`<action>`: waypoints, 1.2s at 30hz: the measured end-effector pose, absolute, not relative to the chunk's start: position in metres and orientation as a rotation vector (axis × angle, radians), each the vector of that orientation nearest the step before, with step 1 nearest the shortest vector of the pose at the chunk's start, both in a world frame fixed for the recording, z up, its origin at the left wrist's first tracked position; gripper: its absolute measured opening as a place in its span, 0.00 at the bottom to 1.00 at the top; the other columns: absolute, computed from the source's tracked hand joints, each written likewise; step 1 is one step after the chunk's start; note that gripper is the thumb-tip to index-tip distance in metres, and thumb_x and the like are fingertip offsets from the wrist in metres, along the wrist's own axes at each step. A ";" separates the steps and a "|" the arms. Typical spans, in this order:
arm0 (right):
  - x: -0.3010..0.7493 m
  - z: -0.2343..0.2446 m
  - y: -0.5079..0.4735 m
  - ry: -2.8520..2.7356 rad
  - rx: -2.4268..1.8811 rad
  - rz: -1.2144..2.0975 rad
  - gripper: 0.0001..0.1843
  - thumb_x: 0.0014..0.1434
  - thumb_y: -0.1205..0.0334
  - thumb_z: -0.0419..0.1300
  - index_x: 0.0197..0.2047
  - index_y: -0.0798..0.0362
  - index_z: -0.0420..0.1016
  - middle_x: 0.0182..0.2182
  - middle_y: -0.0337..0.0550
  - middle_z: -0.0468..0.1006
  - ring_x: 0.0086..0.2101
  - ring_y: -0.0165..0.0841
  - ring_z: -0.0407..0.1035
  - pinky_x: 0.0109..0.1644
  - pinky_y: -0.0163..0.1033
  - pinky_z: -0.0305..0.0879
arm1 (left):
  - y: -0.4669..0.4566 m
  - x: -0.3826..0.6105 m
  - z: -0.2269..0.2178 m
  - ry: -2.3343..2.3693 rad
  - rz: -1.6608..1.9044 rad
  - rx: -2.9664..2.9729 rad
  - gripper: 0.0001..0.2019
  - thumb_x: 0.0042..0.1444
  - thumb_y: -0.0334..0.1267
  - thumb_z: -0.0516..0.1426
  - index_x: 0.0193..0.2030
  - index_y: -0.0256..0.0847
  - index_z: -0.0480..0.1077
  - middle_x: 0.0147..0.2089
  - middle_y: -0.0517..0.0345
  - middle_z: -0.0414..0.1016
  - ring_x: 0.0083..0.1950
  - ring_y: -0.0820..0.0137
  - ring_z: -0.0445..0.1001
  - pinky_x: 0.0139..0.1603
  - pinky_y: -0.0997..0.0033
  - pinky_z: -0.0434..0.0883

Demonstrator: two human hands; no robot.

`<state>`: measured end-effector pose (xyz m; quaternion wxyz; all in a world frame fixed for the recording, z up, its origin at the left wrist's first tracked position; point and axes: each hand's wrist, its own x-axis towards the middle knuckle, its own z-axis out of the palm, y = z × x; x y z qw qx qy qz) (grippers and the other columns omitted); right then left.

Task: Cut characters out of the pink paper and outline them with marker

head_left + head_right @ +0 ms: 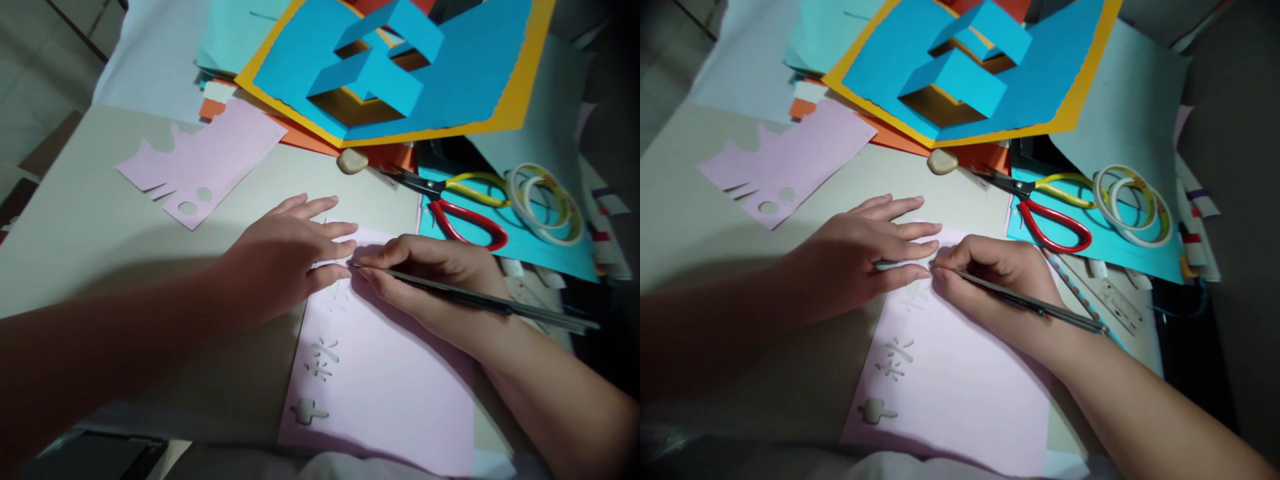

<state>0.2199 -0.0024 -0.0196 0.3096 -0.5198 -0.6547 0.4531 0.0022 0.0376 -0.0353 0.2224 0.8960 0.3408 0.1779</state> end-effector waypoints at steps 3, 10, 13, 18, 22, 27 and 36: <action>0.220 -0.019 -0.003 -1.741 -1.379 1.197 0.05 0.57 0.64 0.67 0.30 0.50 0.78 0.33 0.39 0.84 0.33 0.34 0.79 0.33 0.34 0.74 | 0.037 0.002 -0.036 0.949 0.481 2.469 0.13 0.62 0.39 0.60 0.52 0.43 0.77 0.61 0.60 0.75 0.71 0.55 0.61 0.70 0.43 0.59; 0.220 -0.020 -0.003 -1.758 -1.368 1.184 0.07 0.57 0.64 0.67 0.28 0.49 0.77 0.31 0.38 0.83 0.31 0.34 0.78 0.31 0.33 0.73 | 0.038 0.002 -0.036 0.950 0.487 2.440 0.12 0.61 0.38 0.61 0.51 0.43 0.77 0.61 0.60 0.75 0.71 0.55 0.61 0.70 0.42 0.59; 0.220 -0.021 -0.002 -1.748 -1.358 1.199 0.06 0.57 0.64 0.68 0.29 0.49 0.76 0.31 0.38 0.84 0.31 0.33 0.77 0.31 0.33 0.73 | 0.038 0.003 -0.035 0.949 0.488 2.442 0.12 0.61 0.38 0.61 0.51 0.43 0.77 0.61 0.60 0.75 0.71 0.55 0.61 0.70 0.42 0.59; 0.220 -0.019 -0.002 -1.768 -1.369 1.184 0.06 0.58 0.64 0.67 0.29 0.49 0.76 0.31 0.38 0.84 0.31 0.32 0.78 0.33 0.33 0.73 | 0.038 0.002 -0.036 0.953 0.480 2.447 0.12 0.60 0.38 0.62 0.50 0.43 0.78 0.61 0.59 0.74 0.71 0.55 0.61 0.70 0.43 0.58; 0.215 -0.017 -0.008 -1.846 -1.430 1.034 0.07 0.58 0.66 0.65 0.29 0.50 0.74 0.32 0.41 0.84 0.31 0.34 0.78 0.30 0.34 0.71 | 0.038 0.003 -0.037 0.965 0.472 2.444 0.12 0.61 0.39 0.61 0.51 0.46 0.77 0.62 0.60 0.74 0.72 0.57 0.60 0.71 0.46 0.57; 0.208 -0.013 -0.015 -1.947 -1.488 0.836 0.06 0.57 0.67 0.65 0.29 0.50 0.73 0.31 0.41 0.84 0.30 0.34 0.78 0.29 0.34 0.69 | 0.038 0.002 -0.036 0.967 0.434 2.442 0.13 0.62 0.40 0.60 0.52 0.46 0.77 0.62 0.61 0.73 0.72 0.58 0.59 0.71 0.46 0.56; 0.205 -0.012 -0.013 -1.919 -1.501 0.851 0.07 0.57 0.66 0.64 0.27 0.50 0.73 0.25 0.41 0.82 0.26 0.32 0.76 0.24 0.34 0.64 | 0.037 0.003 -0.034 0.965 0.433 2.433 0.13 0.62 0.38 0.60 0.52 0.45 0.77 0.62 0.60 0.74 0.72 0.57 0.59 0.71 0.44 0.56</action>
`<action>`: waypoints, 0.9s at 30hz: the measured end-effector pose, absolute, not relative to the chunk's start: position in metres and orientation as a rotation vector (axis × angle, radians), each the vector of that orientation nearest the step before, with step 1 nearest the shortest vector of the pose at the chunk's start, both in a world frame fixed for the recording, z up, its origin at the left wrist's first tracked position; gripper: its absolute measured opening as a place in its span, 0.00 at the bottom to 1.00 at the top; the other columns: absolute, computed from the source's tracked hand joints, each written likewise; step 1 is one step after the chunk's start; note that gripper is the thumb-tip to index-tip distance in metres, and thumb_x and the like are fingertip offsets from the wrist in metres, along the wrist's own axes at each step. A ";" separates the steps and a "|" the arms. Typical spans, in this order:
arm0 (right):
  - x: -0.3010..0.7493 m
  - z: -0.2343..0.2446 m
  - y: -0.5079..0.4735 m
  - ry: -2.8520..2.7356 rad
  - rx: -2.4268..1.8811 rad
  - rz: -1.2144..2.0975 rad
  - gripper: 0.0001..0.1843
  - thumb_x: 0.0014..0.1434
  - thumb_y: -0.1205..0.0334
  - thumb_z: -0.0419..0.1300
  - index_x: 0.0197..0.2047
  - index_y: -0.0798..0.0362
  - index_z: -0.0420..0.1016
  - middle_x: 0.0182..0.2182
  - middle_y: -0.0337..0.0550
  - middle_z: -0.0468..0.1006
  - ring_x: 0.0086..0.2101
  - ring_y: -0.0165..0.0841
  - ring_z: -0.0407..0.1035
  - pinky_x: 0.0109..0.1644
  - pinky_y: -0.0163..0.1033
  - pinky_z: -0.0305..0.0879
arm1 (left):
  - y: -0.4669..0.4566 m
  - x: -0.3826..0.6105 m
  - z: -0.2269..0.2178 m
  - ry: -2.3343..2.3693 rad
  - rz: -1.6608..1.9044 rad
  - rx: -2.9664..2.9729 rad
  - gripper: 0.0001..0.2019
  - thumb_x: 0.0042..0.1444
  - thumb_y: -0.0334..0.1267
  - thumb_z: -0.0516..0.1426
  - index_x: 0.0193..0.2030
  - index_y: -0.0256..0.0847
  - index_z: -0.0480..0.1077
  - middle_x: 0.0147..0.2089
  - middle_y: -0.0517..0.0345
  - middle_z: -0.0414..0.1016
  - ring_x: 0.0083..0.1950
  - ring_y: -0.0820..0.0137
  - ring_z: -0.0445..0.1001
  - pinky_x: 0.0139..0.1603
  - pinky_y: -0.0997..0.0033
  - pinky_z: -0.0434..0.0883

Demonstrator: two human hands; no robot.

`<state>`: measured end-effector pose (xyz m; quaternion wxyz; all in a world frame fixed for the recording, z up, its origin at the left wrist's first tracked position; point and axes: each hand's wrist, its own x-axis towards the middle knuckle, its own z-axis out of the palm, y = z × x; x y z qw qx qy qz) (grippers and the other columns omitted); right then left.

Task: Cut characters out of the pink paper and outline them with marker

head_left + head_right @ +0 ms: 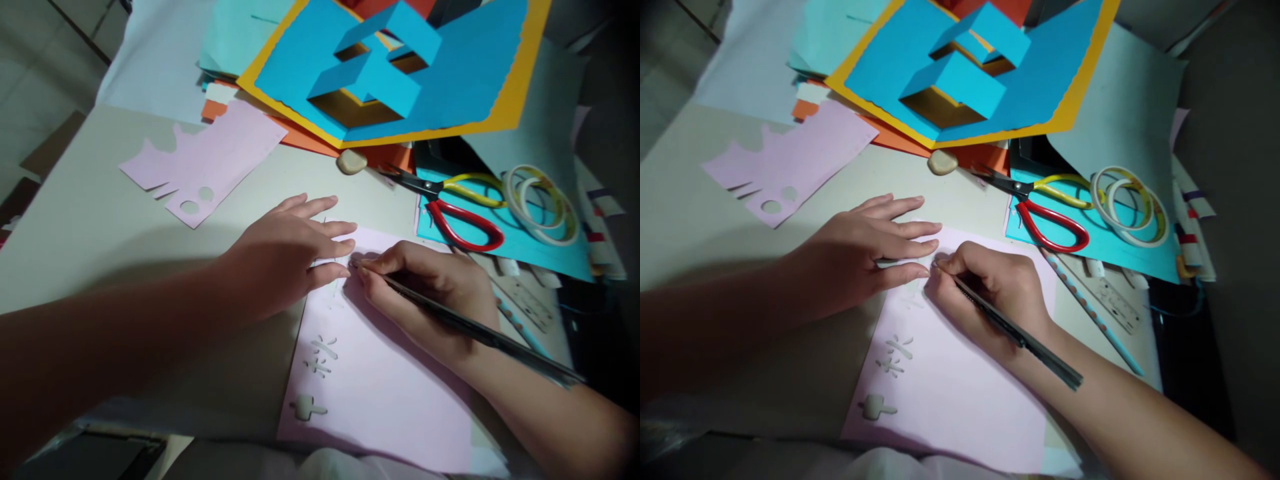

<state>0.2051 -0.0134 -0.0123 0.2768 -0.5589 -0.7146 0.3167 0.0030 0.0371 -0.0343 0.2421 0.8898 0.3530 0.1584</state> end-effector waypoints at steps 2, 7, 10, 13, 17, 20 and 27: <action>0.205 -0.013 -0.014 -1.912 -1.481 0.845 0.07 0.56 0.66 0.64 0.27 0.50 0.73 0.24 0.40 0.81 0.25 0.32 0.75 0.24 0.34 0.63 | 0.037 0.003 -0.035 0.952 0.456 2.440 0.12 0.62 0.38 0.60 0.52 0.44 0.77 0.62 0.59 0.74 0.72 0.55 0.60 0.71 0.43 0.57; 0.206 -0.017 -0.014 -1.924 -1.438 0.799 0.07 0.55 0.67 0.64 0.27 0.51 0.73 0.22 0.39 0.80 0.24 0.31 0.74 0.22 0.33 0.61 | 0.037 0.003 -0.035 0.963 0.431 2.443 0.12 0.61 0.38 0.61 0.52 0.45 0.77 0.62 0.60 0.74 0.72 0.56 0.60 0.71 0.44 0.56; 0.206 -0.016 -0.013 -1.925 -1.449 0.803 0.07 0.55 0.67 0.64 0.27 0.51 0.73 0.23 0.40 0.80 0.24 0.32 0.74 0.22 0.33 0.62 | 0.038 0.003 -0.034 0.973 0.417 2.442 0.12 0.62 0.39 0.60 0.52 0.46 0.77 0.62 0.61 0.73 0.72 0.58 0.59 0.72 0.45 0.55; 0.205 -0.014 -0.013 -1.922 -1.468 0.836 0.08 0.55 0.67 0.64 0.26 0.51 0.72 0.23 0.40 0.80 0.24 0.32 0.74 0.22 0.34 0.62 | 0.038 0.003 -0.034 0.970 0.419 2.440 0.12 0.62 0.39 0.60 0.52 0.46 0.77 0.62 0.60 0.74 0.72 0.58 0.59 0.72 0.46 0.55; 0.206 -0.012 -0.014 -1.919 -1.471 0.854 0.08 0.56 0.67 0.64 0.27 0.51 0.72 0.24 0.40 0.81 0.24 0.32 0.74 0.22 0.34 0.63 | 0.037 0.002 -0.034 0.967 0.430 2.439 0.13 0.62 0.39 0.60 0.52 0.45 0.77 0.62 0.60 0.74 0.72 0.57 0.59 0.72 0.46 0.56; 0.206 -0.013 -0.014 -1.891 -1.492 0.896 0.08 0.56 0.67 0.64 0.27 0.50 0.72 0.25 0.41 0.81 0.27 0.33 0.76 0.24 0.34 0.66 | 0.037 0.002 -0.034 0.969 0.439 2.433 0.13 0.62 0.39 0.60 0.52 0.45 0.77 0.62 0.61 0.74 0.72 0.57 0.59 0.72 0.46 0.56; 0.205 -0.013 -0.012 -1.829 -1.505 0.939 0.10 0.55 0.68 0.64 0.24 0.49 0.70 0.25 0.41 0.81 0.28 0.35 0.77 0.25 0.35 0.67 | 0.037 0.002 -0.034 0.977 0.415 2.456 0.13 0.62 0.40 0.59 0.52 0.46 0.77 0.62 0.61 0.74 0.73 0.58 0.59 0.72 0.47 0.55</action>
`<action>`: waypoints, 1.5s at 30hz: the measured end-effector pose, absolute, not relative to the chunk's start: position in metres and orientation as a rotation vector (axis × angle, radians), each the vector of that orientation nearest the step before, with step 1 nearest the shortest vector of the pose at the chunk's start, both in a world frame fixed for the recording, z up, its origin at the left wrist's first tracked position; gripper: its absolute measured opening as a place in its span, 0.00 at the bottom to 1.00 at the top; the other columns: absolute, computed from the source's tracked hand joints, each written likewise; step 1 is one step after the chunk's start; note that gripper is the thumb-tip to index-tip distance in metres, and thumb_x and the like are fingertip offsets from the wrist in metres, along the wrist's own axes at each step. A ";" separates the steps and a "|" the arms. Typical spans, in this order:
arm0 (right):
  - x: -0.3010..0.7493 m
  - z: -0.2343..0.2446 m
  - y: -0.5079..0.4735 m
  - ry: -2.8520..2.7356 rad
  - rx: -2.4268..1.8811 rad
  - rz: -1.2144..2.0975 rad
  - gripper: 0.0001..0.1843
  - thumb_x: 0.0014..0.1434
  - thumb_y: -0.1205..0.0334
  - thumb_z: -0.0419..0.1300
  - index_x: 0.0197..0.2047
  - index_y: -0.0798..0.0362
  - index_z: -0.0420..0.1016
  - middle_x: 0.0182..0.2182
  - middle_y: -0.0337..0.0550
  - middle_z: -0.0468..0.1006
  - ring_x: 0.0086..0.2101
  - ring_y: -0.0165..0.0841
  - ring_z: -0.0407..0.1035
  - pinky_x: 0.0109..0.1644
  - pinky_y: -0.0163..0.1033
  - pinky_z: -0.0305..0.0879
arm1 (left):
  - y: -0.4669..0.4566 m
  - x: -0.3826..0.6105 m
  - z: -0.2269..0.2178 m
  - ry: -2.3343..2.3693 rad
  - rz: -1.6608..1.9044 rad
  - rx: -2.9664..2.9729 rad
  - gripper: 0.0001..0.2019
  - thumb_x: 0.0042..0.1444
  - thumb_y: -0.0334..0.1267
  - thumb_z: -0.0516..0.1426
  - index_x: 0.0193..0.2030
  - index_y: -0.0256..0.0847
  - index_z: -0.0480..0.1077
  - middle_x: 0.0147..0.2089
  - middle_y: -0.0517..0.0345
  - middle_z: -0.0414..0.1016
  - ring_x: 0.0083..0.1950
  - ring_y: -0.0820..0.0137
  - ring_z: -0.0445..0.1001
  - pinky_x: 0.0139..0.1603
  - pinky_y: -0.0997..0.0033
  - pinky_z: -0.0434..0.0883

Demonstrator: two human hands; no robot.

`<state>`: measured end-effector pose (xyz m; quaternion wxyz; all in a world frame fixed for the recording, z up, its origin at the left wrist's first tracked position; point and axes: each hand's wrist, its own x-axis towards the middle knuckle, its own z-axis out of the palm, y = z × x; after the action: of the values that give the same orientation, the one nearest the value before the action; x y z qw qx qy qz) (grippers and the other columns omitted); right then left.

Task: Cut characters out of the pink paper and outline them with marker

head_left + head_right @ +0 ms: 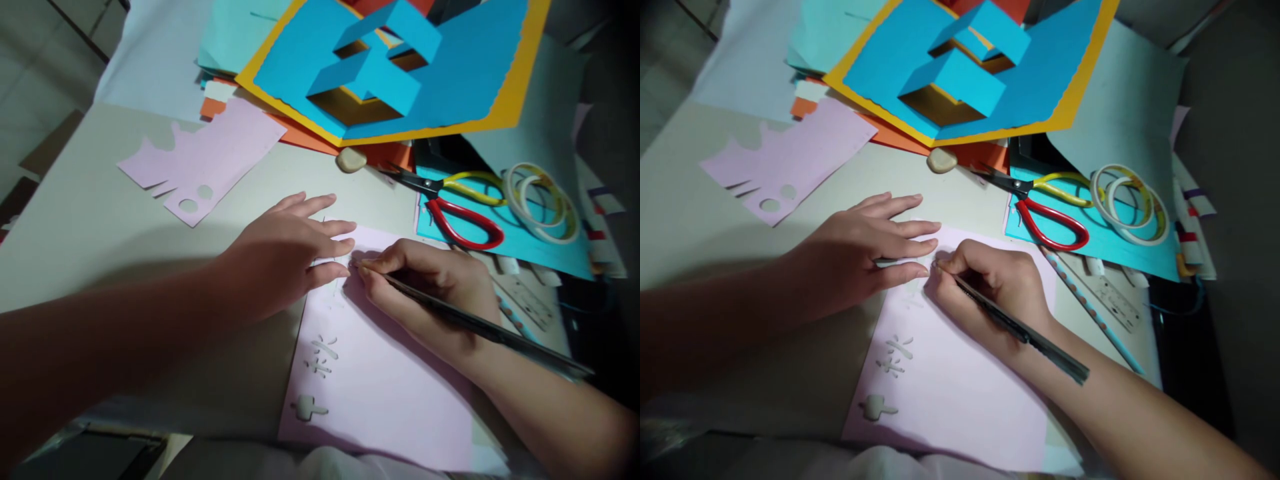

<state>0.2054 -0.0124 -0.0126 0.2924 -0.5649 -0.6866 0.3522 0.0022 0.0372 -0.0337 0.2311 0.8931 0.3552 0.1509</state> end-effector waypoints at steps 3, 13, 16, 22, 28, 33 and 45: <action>0.205 -0.012 -0.013 -1.838 -1.519 0.940 0.09 0.54 0.68 0.64 0.25 0.50 0.71 0.26 0.41 0.81 0.28 0.34 0.76 0.25 0.35 0.66 | 0.036 0.002 -0.034 0.972 0.414 2.471 0.13 0.63 0.40 0.59 0.53 0.46 0.77 0.62 0.61 0.74 0.72 0.57 0.59 0.72 0.46 0.56; 0.206 -0.014 -0.016 -1.909 -1.518 0.820 0.09 0.56 0.65 0.64 0.25 0.49 0.72 0.20 0.36 0.77 0.19 0.27 0.65 0.21 0.33 0.61 | 0.036 0.002 -0.035 0.982 0.430 2.461 0.13 0.62 0.40 0.60 0.53 0.47 0.76 0.62 0.62 0.74 0.72 0.58 0.59 0.72 0.47 0.56; 0.206 -0.013 -0.015 -1.859 -1.576 0.883 0.09 0.56 0.66 0.64 0.25 0.50 0.72 0.23 0.39 0.79 0.22 0.29 0.69 0.22 0.33 0.61 | 0.036 0.002 -0.035 0.972 0.440 2.474 0.12 0.62 0.39 0.60 0.52 0.46 0.77 0.62 0.62 0.74 0.72 0.57 0.60 0.71 0.45 0.58; 0.207 -0.012 -0.014 -1.841 -1.583 0.908 0.09 0.55 0.66 0.65 0.25 0.50 0.73 0.26 0.40 0.80 0.25 0.31 0.71 0.23 0.34 0.61 | 0.035 0.002 -0.034 0.976 0.447 2.471 0.12 0.62 0.40 0.60 0.52 0.45 0.77 0.62 0.61 0.74 0.72 0.56 0.60 0.71 0.43 0.58; 0.209 -0.013 -0.013 -1.854 -1.571 0.924 0.09 0.55 0.68 0.65 0.25 0.50 0.73 0.24 0.39 0.77 0.22 0.29 0.67 0.22 0.34 0.59 | 0.036 0.002 -0.035 0.976 0.446 2.466 0.12 0.63 0.41 0.59 0.52 0.46 0.77 0.62 0.62 0.74 0.72 0.56 0.59 0.72 0.45 0.57; 0.208 -0.014 -0.014 -1.774 -1.571 0.980 0.10 0.55 0.68 0.66 0.25 0.50 0.73 0.22 0.36 0.75 0.21 0.27 0.64 0.22 0.33 0.58 | 0.035 0.002 -0.035 0.974 0.466 2.469 0.12 0.62 0.40 0.61 0.51 0.45 0.77 0.61 0.61 0.74 0.72 0.56 0.60 0.71 0.45 0.58; 0.214 -0.001 -0.008 -1.631 -1.506 0.893 0.04 0.62 0.60 0.64 0.38 0.50 0.76 0.25 0.37 0.79 0.24 0.31 0.72 0.27 0.36 0.67 | 0.042 0.002 -0.032 0.974 0.351 2.399 0.15 0.61 0.42 0.59 0.54 0.48 0.77 0.64 0.63 0.72 0.74 0.57 0.55 0.73 0.45 0.53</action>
<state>0.2143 -0.0083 -0.0006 0.3656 -0.5859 -0.6343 0.3473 0.0023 0.0423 -0.0316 0.2611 0.8862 0.3600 0.1298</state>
